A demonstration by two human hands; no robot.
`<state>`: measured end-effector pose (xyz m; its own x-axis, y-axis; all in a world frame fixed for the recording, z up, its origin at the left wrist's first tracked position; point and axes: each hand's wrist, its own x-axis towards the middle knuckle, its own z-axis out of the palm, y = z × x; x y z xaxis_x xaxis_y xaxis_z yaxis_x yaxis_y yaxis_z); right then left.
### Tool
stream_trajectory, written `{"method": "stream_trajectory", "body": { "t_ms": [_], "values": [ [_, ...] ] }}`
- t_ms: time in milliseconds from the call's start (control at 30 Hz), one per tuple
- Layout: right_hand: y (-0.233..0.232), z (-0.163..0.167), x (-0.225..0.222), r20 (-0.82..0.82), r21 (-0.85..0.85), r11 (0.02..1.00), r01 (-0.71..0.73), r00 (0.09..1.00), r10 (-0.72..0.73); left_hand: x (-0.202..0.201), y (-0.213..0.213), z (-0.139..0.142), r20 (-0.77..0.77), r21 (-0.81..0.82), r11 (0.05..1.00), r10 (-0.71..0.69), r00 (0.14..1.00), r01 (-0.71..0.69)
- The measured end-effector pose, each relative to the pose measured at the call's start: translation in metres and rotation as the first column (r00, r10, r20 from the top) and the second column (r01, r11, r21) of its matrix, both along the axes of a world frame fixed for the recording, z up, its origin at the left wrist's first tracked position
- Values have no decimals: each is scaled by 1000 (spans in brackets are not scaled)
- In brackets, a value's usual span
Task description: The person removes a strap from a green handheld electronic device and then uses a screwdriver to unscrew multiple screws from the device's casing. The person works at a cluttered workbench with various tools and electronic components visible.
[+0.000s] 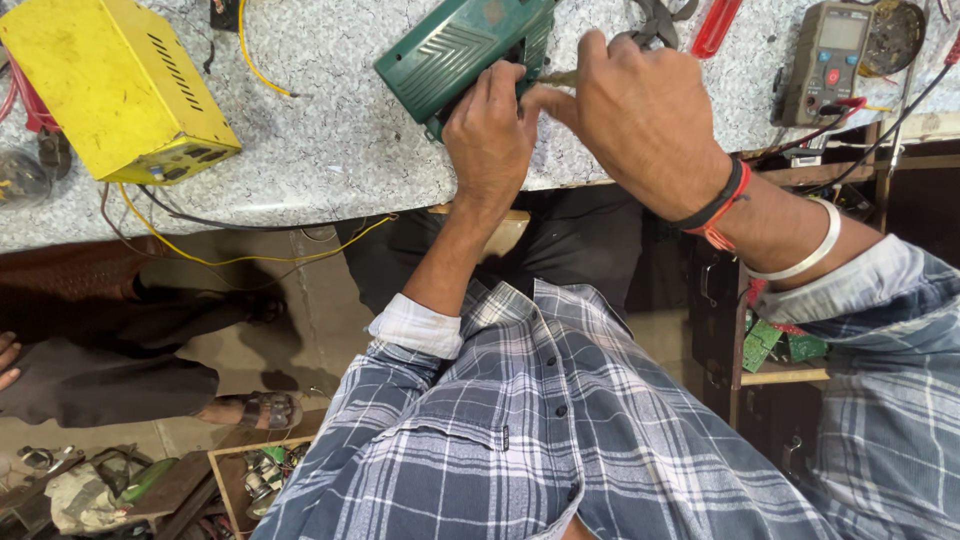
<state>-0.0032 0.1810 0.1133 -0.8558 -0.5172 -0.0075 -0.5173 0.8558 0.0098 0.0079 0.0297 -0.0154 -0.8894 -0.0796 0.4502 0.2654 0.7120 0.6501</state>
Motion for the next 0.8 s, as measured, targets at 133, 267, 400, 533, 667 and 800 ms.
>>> {"method": "stream_trajectory", "body": {
  "t_ms": [133,267,400,533,667,800],
  "values": [
    [-3,6,-1,-153,-107,969,-223,967,206,0,1,1,-2,10,1000,2,1000,-2],
    [-9,12,5,-240,-263,917,-301,941,241,1,-1,-1,-46,33,999,-7,999,8],
    [-11,12,3,21,-40,998,-44,999,45,1,-1,-2,-12,24,1000,1,1000,-1],
    [-6,7,-5,-29,-3,999,-36,999,36,0,1,-1,-21,16,1000,15,1000,-15],
    [0,3,-5,-211,-217,944,-248,956,202,0,1,0,-9,15,1000,9,1000,-9],
    [2,1,-1,-171,-271,930,-247,963,206,1,1,1,-10,12,1000,3,1000,-3]
  ]
}}
